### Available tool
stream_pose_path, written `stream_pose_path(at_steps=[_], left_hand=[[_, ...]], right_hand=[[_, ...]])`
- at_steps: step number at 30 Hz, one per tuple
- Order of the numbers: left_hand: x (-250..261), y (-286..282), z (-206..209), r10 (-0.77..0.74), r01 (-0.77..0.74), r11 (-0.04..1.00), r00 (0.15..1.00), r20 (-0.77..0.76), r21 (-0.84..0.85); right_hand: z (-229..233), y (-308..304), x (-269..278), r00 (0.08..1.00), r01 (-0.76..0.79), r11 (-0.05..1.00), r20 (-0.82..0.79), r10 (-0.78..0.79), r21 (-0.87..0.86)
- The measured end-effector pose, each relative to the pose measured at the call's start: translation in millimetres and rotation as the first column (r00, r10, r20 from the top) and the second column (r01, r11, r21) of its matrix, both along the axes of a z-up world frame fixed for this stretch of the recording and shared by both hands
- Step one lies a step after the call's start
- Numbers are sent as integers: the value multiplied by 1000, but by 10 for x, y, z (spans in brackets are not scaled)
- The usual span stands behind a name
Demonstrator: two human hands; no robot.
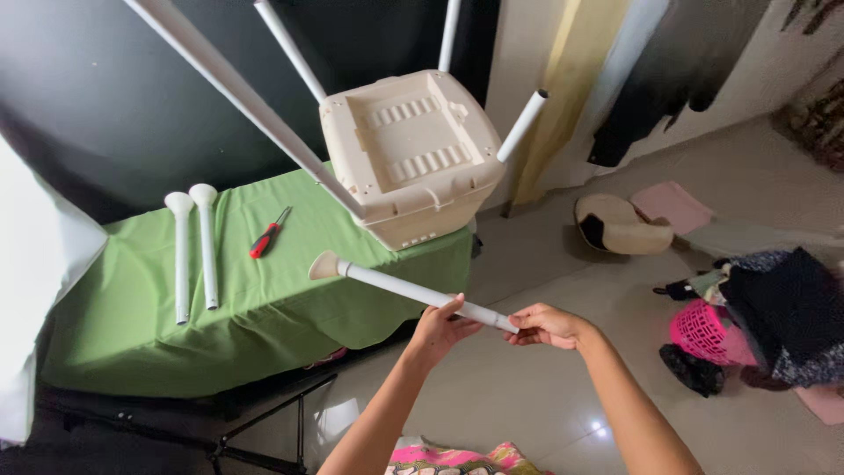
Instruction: The person assembles a white plastic stool by inserting white plastic legs into the underside of the seat. The person picks up each leg and pushes it into the corresponding hole on the seat, repeating the process for all four legs.
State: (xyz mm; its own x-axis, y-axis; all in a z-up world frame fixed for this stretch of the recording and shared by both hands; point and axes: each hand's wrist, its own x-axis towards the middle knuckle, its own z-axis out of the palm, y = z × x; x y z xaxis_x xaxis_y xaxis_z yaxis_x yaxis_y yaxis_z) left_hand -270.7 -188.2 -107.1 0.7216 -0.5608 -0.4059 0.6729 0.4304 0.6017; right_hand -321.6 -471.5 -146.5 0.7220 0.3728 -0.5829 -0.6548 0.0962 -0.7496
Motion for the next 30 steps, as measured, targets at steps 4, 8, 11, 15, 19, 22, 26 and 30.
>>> stream_pose_path(at_steps=[4, 8, 11, 15, 19, 22, 26, 30], left_hand=[[-99, -604, 14, -145, 131, 986, 979, 141, 106], [34, -1067, 265, -163, 92, 969, 935, 313, 231], [357, -1151, 561, -251, 111, 931, 887, 387, 348], [977, -1194, 1046, -238, 127, 965, 791, 564, 229], [1458, -1306, 1490, -138, -25, 973, 733, 666, 229], [1754, -1393, 1771, -78, -153, 960, 658, 749, 234], [2132, -1519, 2120, -10, -202, 967, 572, 820, 153], [2518, -1688, 2448, 14, -281, 947, 521, 854, 156]], right_hand=[[203, -467, -388, 998, 42, 993, 56, -36, -112], [483, -653, -567, 993, 70, 997, 91, -73, 41], [696, -660, -415, 969, 92, 996, 227, -93, 14], [1068, -659, 114, 882, 168, 972, 466, -73, -165], [1514, -662, 745, 758, 329, 886, 651, -42, -326], [1762, -649, 1143, 728, 442, 827, 677, -106, -346], [2082, -844, 1706, 691, 398, 864, 720, -60, -310], [2410, -1163, 2261, 645, 317, 874, 760, 85, -367]])
